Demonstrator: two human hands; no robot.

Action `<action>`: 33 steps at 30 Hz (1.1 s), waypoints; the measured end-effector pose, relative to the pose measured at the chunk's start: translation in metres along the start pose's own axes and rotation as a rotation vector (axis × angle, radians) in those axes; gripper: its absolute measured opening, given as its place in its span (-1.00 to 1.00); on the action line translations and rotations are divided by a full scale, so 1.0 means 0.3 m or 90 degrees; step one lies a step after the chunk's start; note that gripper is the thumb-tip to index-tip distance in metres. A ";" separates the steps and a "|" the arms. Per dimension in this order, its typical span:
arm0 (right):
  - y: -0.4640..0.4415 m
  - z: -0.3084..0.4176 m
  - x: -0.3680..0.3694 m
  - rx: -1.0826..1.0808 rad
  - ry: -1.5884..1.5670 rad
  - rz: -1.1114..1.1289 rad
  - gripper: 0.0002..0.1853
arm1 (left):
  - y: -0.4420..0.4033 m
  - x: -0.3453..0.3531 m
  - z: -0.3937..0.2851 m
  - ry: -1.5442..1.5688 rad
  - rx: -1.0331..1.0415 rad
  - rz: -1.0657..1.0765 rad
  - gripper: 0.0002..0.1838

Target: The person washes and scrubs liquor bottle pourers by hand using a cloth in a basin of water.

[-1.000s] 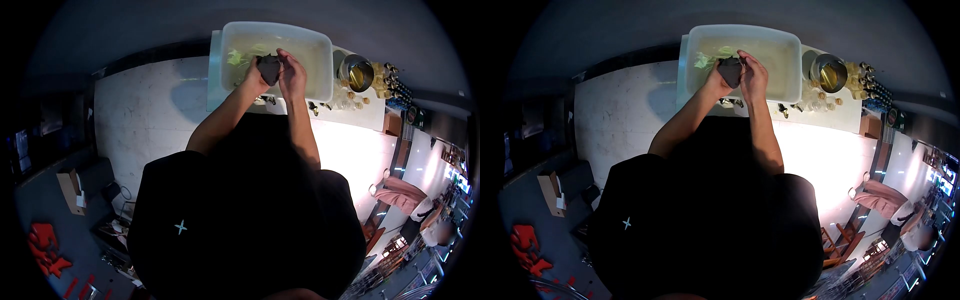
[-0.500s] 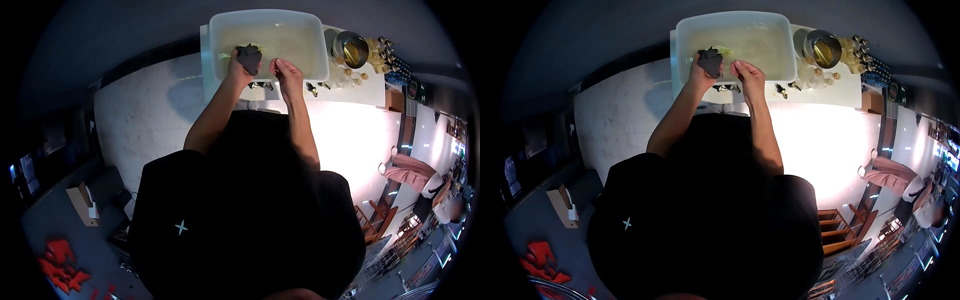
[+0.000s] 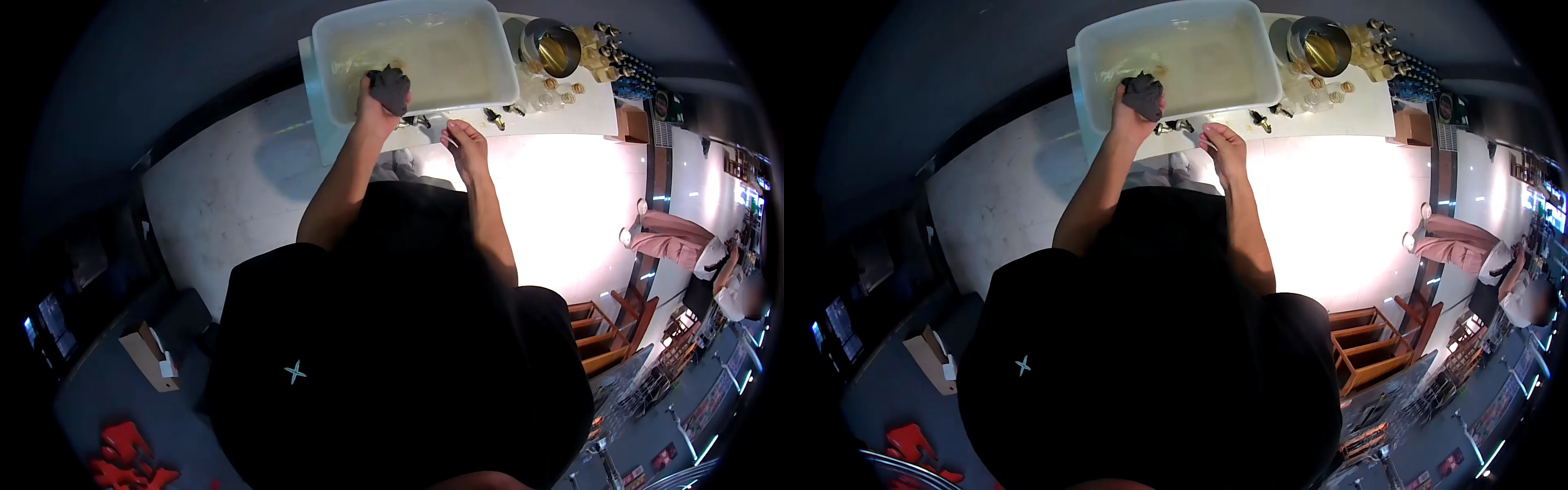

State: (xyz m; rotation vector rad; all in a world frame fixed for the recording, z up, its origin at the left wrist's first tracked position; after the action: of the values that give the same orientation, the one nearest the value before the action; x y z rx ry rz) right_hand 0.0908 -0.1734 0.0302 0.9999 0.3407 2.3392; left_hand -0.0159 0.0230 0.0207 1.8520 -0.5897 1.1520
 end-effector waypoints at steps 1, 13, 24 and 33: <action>0.001 0.000 -0.007 -0.001 0.001 -0.006 -0.83 | 0.000 -0.004 0.004 0.002 -0.004 -0.005 -0.35; -0.021 -0.053 -0.095 0.048 -0.040 -0.147 -0.75 | -0.013 0.026 -0.006 -0.008 -0.055 0.052 -0.42; -0.071 -0.197 -0.273 0.137 -0.165 -0.337 -0.84 | -0.032 0.018 -0.012 -0.008 -0.059 0.124 -0.46; -0.041 -0.122 -0.224 0.093 -0.028 -0.335 -0.79 | -0.059 0.024 -0.010 -0.007 -0.051 0.030 -0.38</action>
State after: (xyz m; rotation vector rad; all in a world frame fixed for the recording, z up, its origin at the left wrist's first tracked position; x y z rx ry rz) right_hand 0.1069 -0.2036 -0.0393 0.8948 0.6763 1.8335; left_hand -0.0009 0.0350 0.0204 1.7852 -0.6797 1.1339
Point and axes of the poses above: each hand's wrist, its own y-axis away from the middle knuckle, its own x-axis out of the palm, z = x × y, the point moved 5 cm from there along -y, towards the middle knuckle, and after that the axes turned 11 degrees about z, right-handed, at the moved point
